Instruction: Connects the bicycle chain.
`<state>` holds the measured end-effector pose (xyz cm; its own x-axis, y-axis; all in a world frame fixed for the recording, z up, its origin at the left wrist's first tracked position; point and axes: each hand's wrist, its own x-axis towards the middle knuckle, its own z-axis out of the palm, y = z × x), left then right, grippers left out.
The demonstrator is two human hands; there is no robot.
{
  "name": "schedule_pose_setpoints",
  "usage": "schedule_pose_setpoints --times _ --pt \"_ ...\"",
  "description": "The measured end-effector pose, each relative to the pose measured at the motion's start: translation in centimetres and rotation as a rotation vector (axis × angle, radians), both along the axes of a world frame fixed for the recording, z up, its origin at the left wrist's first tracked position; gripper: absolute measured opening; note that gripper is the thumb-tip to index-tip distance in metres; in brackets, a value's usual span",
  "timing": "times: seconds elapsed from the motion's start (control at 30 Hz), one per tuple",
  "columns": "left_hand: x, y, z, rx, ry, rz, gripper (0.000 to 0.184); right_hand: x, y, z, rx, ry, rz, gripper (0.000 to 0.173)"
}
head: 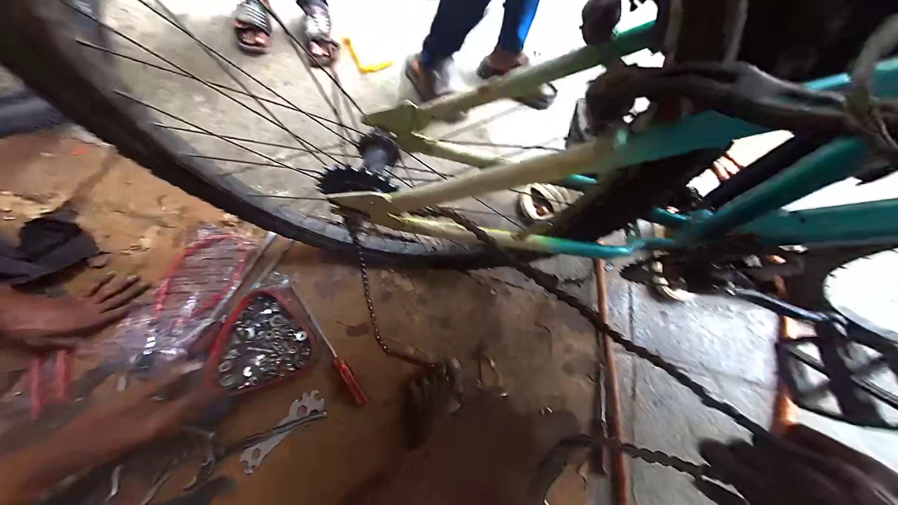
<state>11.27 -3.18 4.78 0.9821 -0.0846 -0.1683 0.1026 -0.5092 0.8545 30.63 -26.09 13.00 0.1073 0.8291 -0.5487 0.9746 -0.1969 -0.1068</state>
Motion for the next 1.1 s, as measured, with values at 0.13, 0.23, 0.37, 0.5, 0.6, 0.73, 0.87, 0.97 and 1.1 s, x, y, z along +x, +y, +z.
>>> schedule_pose_setpoints --times 0.13,0.23,0.37,0.5,0.6,0.73,0.87,0.97,1.1 --pt "-2.0 -1.0 -2.6 0.004 0.057 0.050 0.035 -1.0 2.1 -5.0 0.097 0.064 -0.058 0.047" --pt "-5.5 -0.2 -3.1 0.024 0.180 0.100 0.036 -4.1 5.7 -8.5 0.181 0.237 0.069 0.041" --pt "-7.7 0.3 -3.7 0.114 0.104 0.250 0.034 -8.2 8.5 -10.3 0.351 0.305 0.050 0.031" --pt "-7.6 -0.5 -4.0 0.204 0.018 0.295 0.035 -9.6 8.3 -9.9 0.367 0.279 -0.121 0.031" --pt "-7.7 -0.6 -4.3 0.266 -0.071 0.323 0.035 -9.4 8.0 -9.7 0.430 0.350 -0.184 0.017" --pt "-7.6 -0.7 -4.1 0.366 -0.146 0.314 0.030 -8.8 8.2 -9.6 0.502 0.409 -0.101 0.016" --pt "-7.4 -0.6 -4.0 0.360 -0.235 0.303 0.029 -7.6 8.4 -9.7 0.553 0.459 0.009 0.013" --pt "-7.4 -0.6 -4.0 0.346 -0.312 0.312 0.029 -6.8 8.2 -9.6 0.621 0.595 0.041 0.012" --pt "-7.5 -0.6 -4.0 0.294 -0.346 0.324 0.034 -6.4 8.3 -9.7 0.647 0.730 0.027 0.016"
